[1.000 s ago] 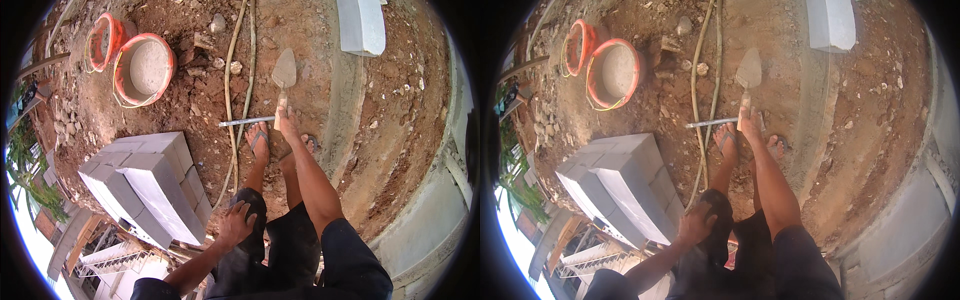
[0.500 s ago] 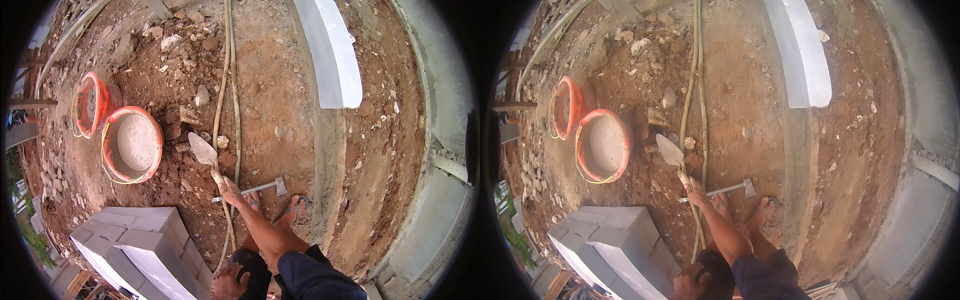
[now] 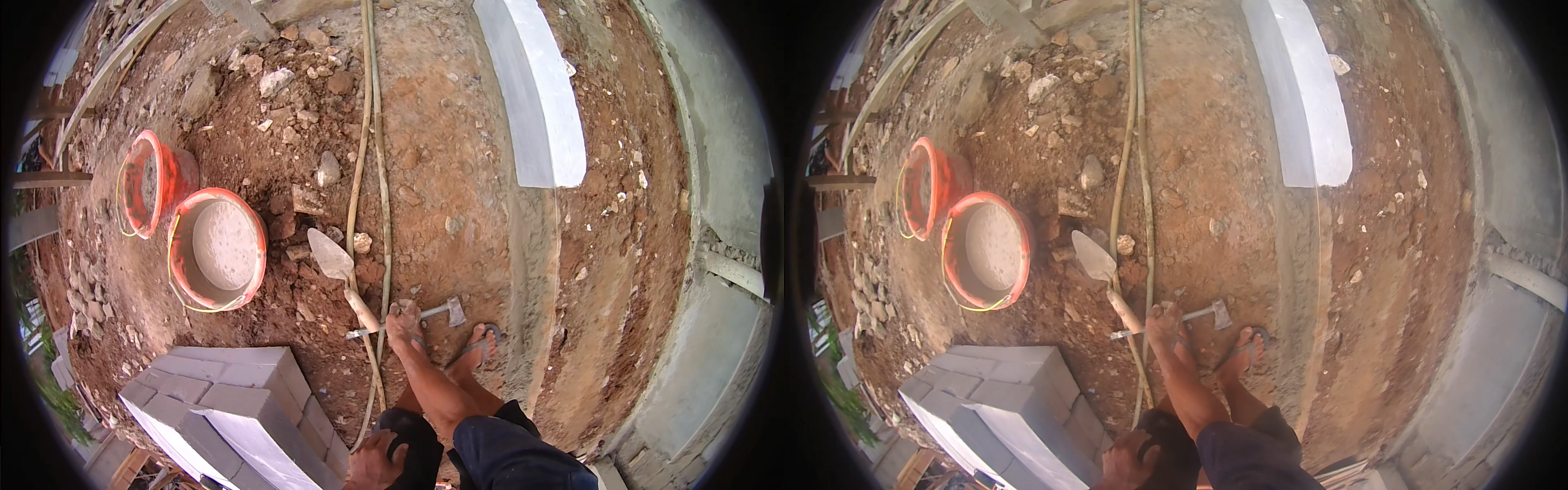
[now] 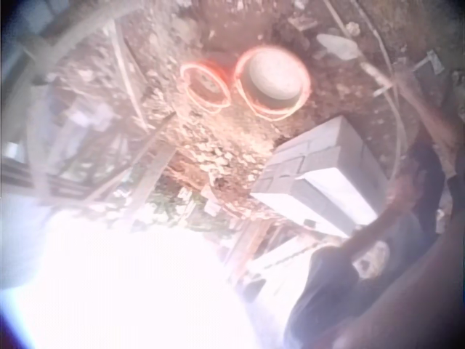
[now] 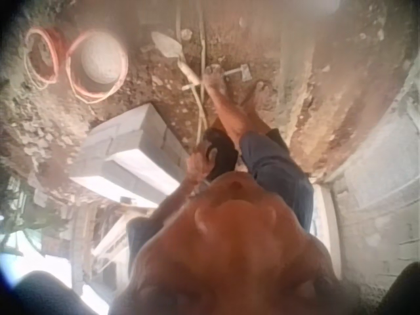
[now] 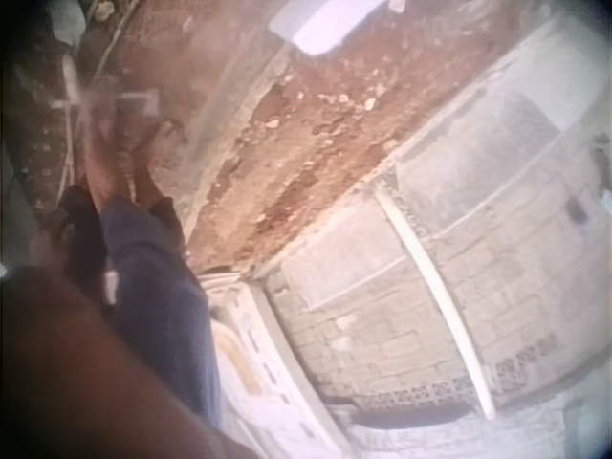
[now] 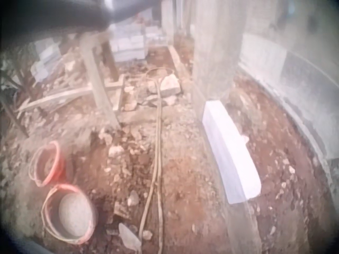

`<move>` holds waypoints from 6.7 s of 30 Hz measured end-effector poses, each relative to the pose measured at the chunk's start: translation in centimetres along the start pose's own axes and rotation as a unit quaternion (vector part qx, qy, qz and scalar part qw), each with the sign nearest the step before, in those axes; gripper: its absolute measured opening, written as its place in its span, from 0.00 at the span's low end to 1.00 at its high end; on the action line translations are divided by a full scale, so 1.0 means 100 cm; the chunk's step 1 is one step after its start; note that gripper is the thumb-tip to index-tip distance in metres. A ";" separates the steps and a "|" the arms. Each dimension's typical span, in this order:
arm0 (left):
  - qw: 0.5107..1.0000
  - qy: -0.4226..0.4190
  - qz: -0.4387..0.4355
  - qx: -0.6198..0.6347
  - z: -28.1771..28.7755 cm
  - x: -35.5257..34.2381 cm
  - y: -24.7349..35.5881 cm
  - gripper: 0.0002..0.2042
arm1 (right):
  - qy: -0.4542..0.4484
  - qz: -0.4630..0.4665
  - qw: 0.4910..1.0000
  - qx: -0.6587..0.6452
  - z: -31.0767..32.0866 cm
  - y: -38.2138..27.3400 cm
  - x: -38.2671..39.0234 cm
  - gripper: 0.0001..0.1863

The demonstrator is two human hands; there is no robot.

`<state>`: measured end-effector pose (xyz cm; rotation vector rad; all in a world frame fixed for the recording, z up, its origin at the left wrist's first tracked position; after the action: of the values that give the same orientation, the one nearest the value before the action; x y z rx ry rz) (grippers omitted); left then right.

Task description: The person positions a white concrete block along a trench, uses a hammer to tap it into place, and then applies mortar to the block's surface with a trowel. The person repeats this process with additional blocks, aligning them along the trench.

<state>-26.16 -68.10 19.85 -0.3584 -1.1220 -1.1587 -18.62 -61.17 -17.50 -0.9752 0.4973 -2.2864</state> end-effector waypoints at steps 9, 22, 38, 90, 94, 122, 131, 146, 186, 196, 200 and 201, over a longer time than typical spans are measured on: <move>1.000 -0.013 0.010 -0.011 0.009 -0.007 0.010 0.15 | -0.132 -0.525 0.769 -0.338 0.012 0.022 0.011 0.27; 0.988 0.084 -0.125 -0.024 0.021 -0.021 0.020 0.12 | -0.162 -0.368 0.851 -0.338 0.078 -0.002 0.051 0.18; 0.436 0.144 -0.547 -0.700 0.160 -0.402 0.404 0.54 | 0.149 0.093 0.973 -0.147 0.462 -0.073 -0.253 0.20; 0.233 0.125 -0.744 -0.614 0.091 -0.453 0.480 0.39 | -0.077 -0.064 0.911 -0.400 0.357 -0.007 -0.381 0.14; 0.249 0.056 -0.699 -0.669 0.098 -0.432 0.486 0.38 | -0.150 -0.048 0.931 -0.330 0.353 -0.005 -0.380 0.15; 0.286 0.052 -0.667 -0.686 0.100 -0.439 0.483 0.48 | -0.115 -0.033 0.953 -0.277 0.334 -0.012 -0.364 0.16; 0.337 0.128 -0.588 -0.725 0.080 -0.459 0.474 0.65 | -0.103 -0.035 0.957 -0.271 0.332 -0.004 -0.367 0.19; 0.417 0.135 -0.583 -0.684 0.106 -0.451 0.448 0.54 | -0.133 -0.063 0.956 -0.253 0.333 -0.001 -0.370 0.34; 0.298 0.079 -0.584 -0.751 0.132 -0.457 0.503 0.62 | -0.080 -0.002 0.990 -0.120 0.352 -0.015 -0.376 0.31; 0.358 -0.002 -0.601 -0.715 0.132 -0.468 0.509 0.63 | -0.107 -0.019 0.983 -0.148 0.370 -0.021 -0.382 0.27; 0.337 0.021 -0.636 -0.694 0.129 -0.466 0.516 0.62 | -0.123 -0.038 0.973 -0.190 0.379 -0.014 -0.429 0.27; 0.333 0.029 -0.647 -0.685 0.129 -0.468 0.516 0.62 | -0.103 -0.014 0.976 -0.192 0.380 -0.022 -0.441 0.27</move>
<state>12.94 -11.88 1.71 -0.6500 0.3754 -3.4685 33.16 -34.73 -14.13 -1.3962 0.8600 -2.1203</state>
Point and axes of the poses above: each hand's wrist, its own x-axis away from the middle knuckle, its own z-axis out of the back of the hand, y = z × x, the point moved 3 cm from there along -x, towards the middle knuckle, and after that the axes turned 8 degrees about -x, right-handed, at the moved point
